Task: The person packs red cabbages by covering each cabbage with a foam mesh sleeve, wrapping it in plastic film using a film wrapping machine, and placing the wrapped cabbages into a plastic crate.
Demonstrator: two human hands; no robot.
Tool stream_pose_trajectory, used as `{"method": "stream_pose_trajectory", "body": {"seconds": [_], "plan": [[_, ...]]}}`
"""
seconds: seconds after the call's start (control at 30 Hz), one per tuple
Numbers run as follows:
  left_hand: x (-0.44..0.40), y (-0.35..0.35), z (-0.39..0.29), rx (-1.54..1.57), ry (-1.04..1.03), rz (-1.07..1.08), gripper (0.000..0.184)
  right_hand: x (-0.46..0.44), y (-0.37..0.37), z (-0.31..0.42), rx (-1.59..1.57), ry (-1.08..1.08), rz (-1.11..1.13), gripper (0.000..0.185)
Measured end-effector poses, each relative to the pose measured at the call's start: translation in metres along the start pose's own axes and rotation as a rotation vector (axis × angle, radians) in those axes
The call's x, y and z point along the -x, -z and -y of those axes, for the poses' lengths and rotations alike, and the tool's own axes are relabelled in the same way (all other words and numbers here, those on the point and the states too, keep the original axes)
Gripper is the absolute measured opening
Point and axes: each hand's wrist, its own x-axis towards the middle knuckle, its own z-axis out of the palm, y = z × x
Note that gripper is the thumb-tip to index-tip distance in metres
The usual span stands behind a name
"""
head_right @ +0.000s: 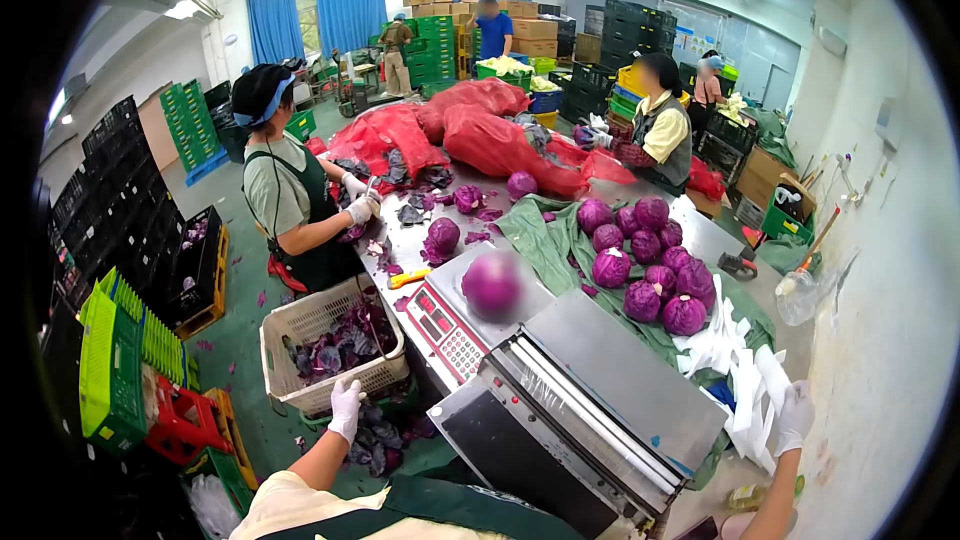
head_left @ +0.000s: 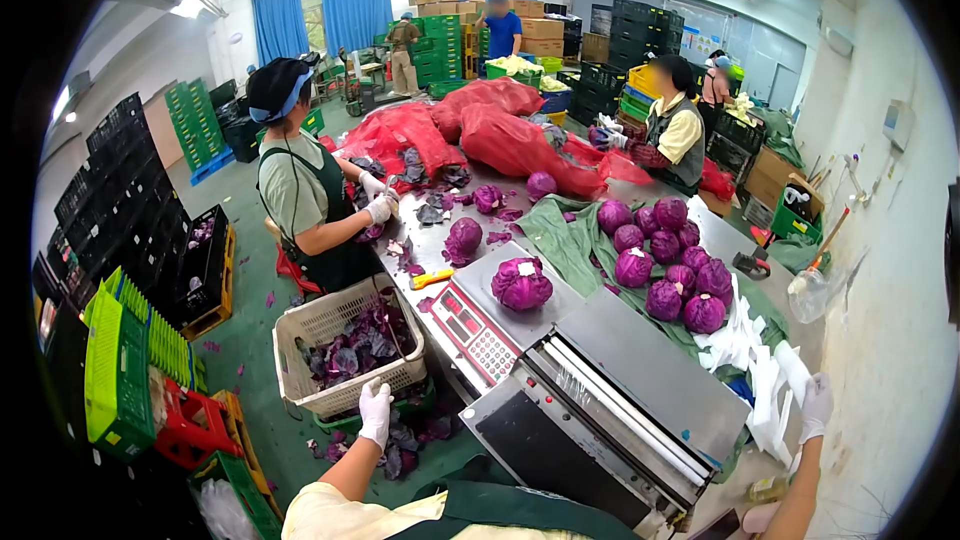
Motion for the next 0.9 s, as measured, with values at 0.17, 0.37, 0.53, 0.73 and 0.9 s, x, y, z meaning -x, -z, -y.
{"method": "stream_pose_trajectory", "body": {"seconds": [0.17,0.37,0.53,0.73,0.9], "plan": [[0.005,-0.027,-0.03,-0.165,-0.353,0.036,0.034,0.03,0.045,0.094,-0.388,0.047,-0.16,0.014],[0.127,-0.108,-0.214,-0.033,-0.918,0.385,0.039,0.088,0.059,0.235,-0.539,0.404,0.052,0.011],[0.215,-0.151,-0.282,-0.228,-1.314,0.987,0.053,0.129,0.052,0.329,-0.301,1.195,0.221,0.019],[0.226,-0.154,-0.245,-0.194,-0.874,0.964,0.024,0.134,0.027,0.336,-0.838,0.722,0.22,0.035],[0.233,-0.17,-0.219,0.175,-0.277,0.916,0.025,0.149,-0.002,0.338,-1.271,0.06,0.817,0.052]]}}
